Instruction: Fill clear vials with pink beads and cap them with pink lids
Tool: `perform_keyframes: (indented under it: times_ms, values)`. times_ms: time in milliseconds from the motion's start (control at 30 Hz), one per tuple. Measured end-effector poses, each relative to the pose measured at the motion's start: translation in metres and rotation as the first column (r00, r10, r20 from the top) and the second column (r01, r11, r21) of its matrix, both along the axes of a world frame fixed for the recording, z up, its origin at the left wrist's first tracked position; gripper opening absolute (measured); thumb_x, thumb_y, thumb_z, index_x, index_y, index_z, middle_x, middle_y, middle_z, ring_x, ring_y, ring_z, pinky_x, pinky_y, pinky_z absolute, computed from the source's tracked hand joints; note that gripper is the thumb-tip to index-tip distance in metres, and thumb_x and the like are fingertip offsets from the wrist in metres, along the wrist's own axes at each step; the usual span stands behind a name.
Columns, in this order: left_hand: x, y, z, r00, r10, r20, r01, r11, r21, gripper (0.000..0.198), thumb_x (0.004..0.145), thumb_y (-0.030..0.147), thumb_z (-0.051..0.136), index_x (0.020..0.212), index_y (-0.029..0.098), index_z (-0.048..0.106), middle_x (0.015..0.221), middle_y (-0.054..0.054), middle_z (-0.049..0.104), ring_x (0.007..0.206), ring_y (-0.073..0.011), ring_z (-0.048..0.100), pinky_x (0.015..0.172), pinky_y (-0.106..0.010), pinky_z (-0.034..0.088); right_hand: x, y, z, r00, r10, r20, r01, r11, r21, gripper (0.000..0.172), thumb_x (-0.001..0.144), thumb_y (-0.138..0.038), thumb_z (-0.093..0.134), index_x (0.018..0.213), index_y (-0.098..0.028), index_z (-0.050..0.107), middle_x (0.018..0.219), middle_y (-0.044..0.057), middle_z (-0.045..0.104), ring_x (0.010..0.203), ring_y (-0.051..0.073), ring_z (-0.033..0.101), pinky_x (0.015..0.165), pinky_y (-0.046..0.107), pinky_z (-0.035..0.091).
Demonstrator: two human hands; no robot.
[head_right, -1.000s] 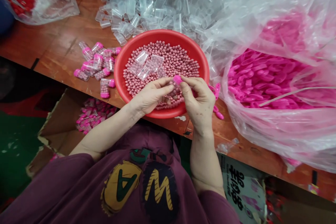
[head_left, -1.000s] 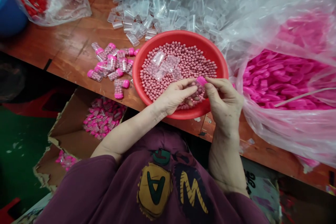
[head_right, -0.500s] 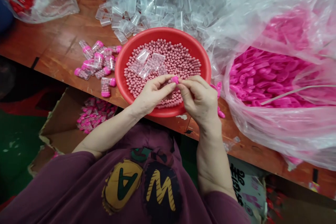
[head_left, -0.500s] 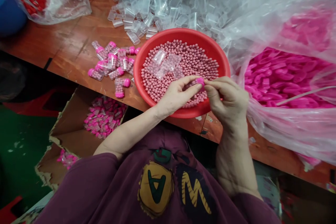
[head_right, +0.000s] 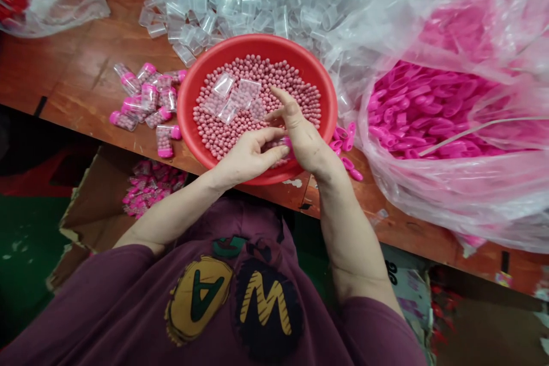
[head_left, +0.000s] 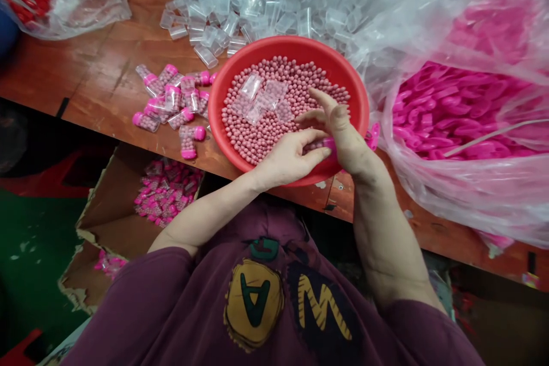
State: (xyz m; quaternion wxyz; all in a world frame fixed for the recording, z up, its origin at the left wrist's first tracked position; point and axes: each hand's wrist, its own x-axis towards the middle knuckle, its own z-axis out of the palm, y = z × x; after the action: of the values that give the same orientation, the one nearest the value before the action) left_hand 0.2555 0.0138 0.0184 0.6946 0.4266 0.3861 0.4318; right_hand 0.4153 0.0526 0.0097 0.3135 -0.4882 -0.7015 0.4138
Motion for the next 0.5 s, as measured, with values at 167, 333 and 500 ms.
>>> perform_keyframes:
  times_ms: [167, 333, 500]
  values:
    - [0.003, 0.003, -0.002, 0.972, 0.190, 0.142, -0.151, 0.957, -0.249, 0.010, 0.088, 0.015, 0.087, 0.096, 0.015, 0.080, 0.081, 0.000, 0.076, 0.072, -0.0109, 0.065, 0.079, -0.026, 0.054, -0.006, -0.005, -0.001, 0.952, -0.303, 0.047, 0.273, 0.909, 0.315, 0.079, 0.113, -0.075, 0.008, 0.143, -0.027, 0.062, 0.112, 0.011, 0.073, 0.109, 0.028, 0.076, 0.100, 0.047, 0.062]
    - [0.001, 0.010, 0.000, 0.914, 0.334, 0.231, -0.232, 0.897, -0.377, 0.022, 0.079, 0.019, 0.097, 0.093, 0.013, 0.082, 0.084, -0.002, 0.080, 0.083, -0.0141, 0.073, 0.092, -0.029, 0.057, -0.001, -0.024, 0.003, 0.906, -0.142, 0.398, -0.053, 0.895, 0.442, 0.083, 0.099, -0.068, 0.067, 0.160, -0.015, 0.051, 0.149, 0.023, 0.067, 0.138, 0.043, 0.064, 0.117, 0.066, 0.050]
    - [0.004, 0.010, -0.003, 0.905, 0.343, 0.251, -0.256, 0.911, -0.322, 0.029, 0.067, 0.018, 0.104, 0.086, 0.013, 0.082, 0.084, -0.001, 0.081, 0.083, -0.0123, 0.073, 0.094, -0.028, 0.056, -0.007, -0.030, -0.005, 0.777, -0.243, 0.580, -0.123, 0.846, 0.520, 0.072, 0.093, -0.043, 0.071, 0.155, -0.010, 0.054, 0.137, 0.025, 0.071, 0.125, 0.042, 0.066, 0.106, 0.060, 0.052]
